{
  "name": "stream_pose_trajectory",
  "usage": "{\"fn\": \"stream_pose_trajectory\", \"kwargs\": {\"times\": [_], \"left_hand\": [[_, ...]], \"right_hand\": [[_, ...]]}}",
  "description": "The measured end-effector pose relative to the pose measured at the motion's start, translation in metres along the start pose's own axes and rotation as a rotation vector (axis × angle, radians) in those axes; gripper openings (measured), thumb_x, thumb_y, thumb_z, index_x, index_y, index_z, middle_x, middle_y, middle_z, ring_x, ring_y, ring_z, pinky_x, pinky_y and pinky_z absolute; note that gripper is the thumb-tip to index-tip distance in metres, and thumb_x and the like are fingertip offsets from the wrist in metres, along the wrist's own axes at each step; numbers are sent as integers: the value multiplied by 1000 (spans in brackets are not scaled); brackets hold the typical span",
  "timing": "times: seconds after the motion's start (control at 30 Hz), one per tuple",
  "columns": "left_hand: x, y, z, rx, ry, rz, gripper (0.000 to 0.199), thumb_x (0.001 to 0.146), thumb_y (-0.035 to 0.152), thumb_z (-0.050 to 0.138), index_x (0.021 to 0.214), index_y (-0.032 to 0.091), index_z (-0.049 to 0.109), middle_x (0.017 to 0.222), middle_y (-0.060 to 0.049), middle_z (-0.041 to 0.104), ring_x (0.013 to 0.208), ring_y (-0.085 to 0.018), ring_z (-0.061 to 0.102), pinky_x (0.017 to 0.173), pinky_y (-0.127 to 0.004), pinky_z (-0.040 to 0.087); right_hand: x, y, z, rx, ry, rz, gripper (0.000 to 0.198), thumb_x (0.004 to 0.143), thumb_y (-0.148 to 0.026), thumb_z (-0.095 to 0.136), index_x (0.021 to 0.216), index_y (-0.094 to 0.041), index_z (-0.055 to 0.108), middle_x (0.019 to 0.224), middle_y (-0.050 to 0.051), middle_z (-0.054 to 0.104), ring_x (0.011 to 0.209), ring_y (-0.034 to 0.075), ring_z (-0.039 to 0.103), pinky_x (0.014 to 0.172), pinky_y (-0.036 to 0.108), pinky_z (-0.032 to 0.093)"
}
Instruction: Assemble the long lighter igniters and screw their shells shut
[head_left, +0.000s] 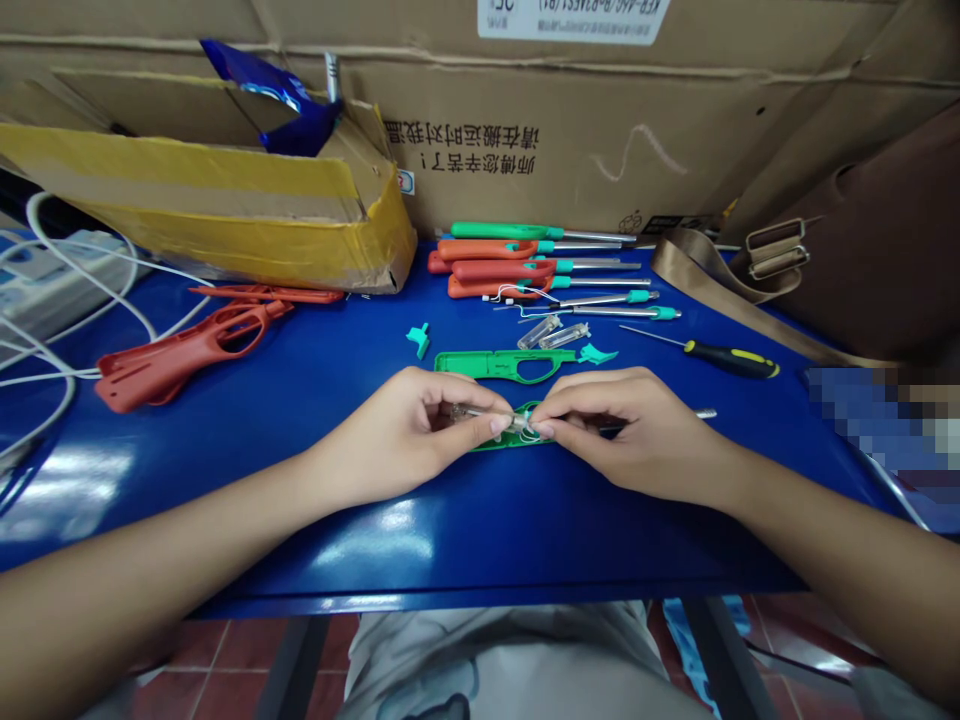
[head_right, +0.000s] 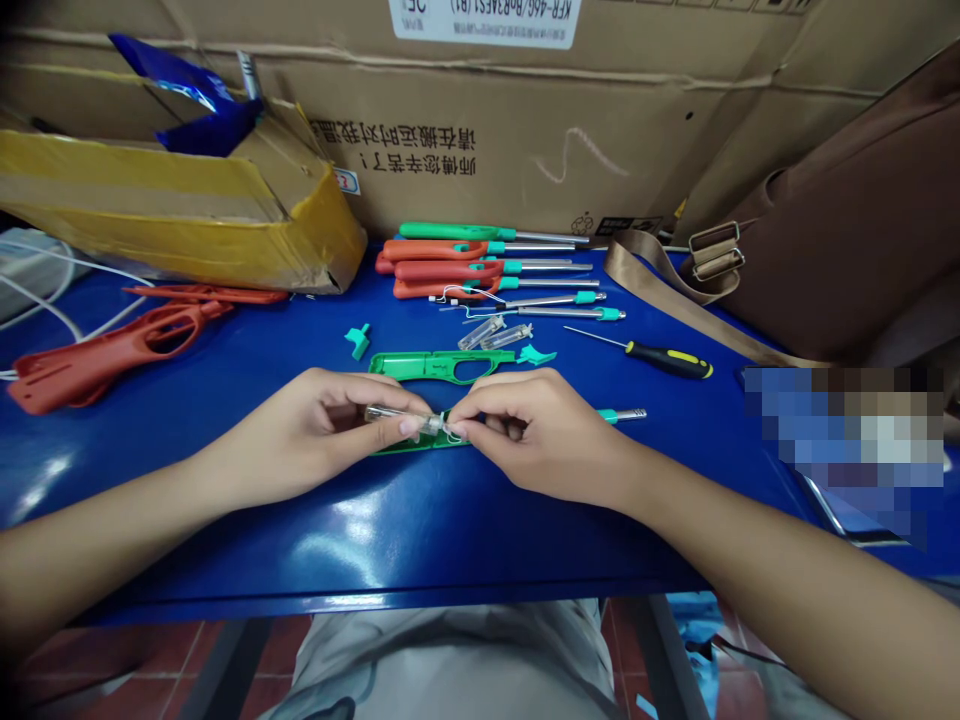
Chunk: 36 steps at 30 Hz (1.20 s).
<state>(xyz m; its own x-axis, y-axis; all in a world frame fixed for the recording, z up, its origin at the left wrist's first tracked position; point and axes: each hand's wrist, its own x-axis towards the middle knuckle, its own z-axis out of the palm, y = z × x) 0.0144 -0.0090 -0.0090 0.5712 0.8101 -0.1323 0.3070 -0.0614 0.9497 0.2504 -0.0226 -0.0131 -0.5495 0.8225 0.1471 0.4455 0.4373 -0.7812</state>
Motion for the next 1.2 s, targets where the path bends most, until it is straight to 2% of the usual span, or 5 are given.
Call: {"fn": "stream_pose_trajectory", "kwargs": {"times": [0.13, 0.37, 0.6, 1.0, 1.2], "left_hand": [[-1, 1, 2, 6, 13, -13, 22, 90, 32, 69, 99, 14, 79, 99, -8, 80, 90, -22, 74, 76, -29, 59], [-2, 6, 0, -32, 88, 3, 21, 86, 31, 74, 98, 15, 80, 99, -6, 81, 87, -20, 74, 78, -28, 59], [-1, 4, 0, -59, 95, 13, 21, 86, 31, 75, 98, 15, 81, 97, -5, 81, 83, -18, 74, 73, -25, 57], [-1, 5, 2, -108, 92, 43, 13, 87, 24, 76, 96, 18, 82, 94, -2, 82, 81, -13, 74, 72, -18, 57], [-1, 4, 3, -101, 101, 64, 12, 87, 24, 75, 95, 18, 82, 93, -2, 82, 80, -13, 74, 70, -18, 58]], "right_hand": [[1, 2, -2, -5, -17, -1, 17, 96, -24, 62, 90, -18, 77, 87, 5, 75, 70, 12, 63, 57, 24, 45], [1, 0, -11, -24, -24, 3, 15, 95, -28, 65, 93, -19, 76, 80, 3, 74, 56, 9, 53, 51, 24, 40], [1, 1, -9, -55, 23, -54, 15, 95, -24, 62, 93, -18, 76, 81, 4, 74, 63, 11, 59, 54, 24, 43], [1, -1, -8, -53, 26, -104, 14, 97, -21, 62, 91, -18, 75, 85, 4, 76, 72, 14, 65, 65, 27, 50], [1, 1, -10, -44, 35, -189, 13, 97, -18, 63, 91, -17, 75, 85, 3, 76, 73, 12, 67, 66, 25, 51]]}}
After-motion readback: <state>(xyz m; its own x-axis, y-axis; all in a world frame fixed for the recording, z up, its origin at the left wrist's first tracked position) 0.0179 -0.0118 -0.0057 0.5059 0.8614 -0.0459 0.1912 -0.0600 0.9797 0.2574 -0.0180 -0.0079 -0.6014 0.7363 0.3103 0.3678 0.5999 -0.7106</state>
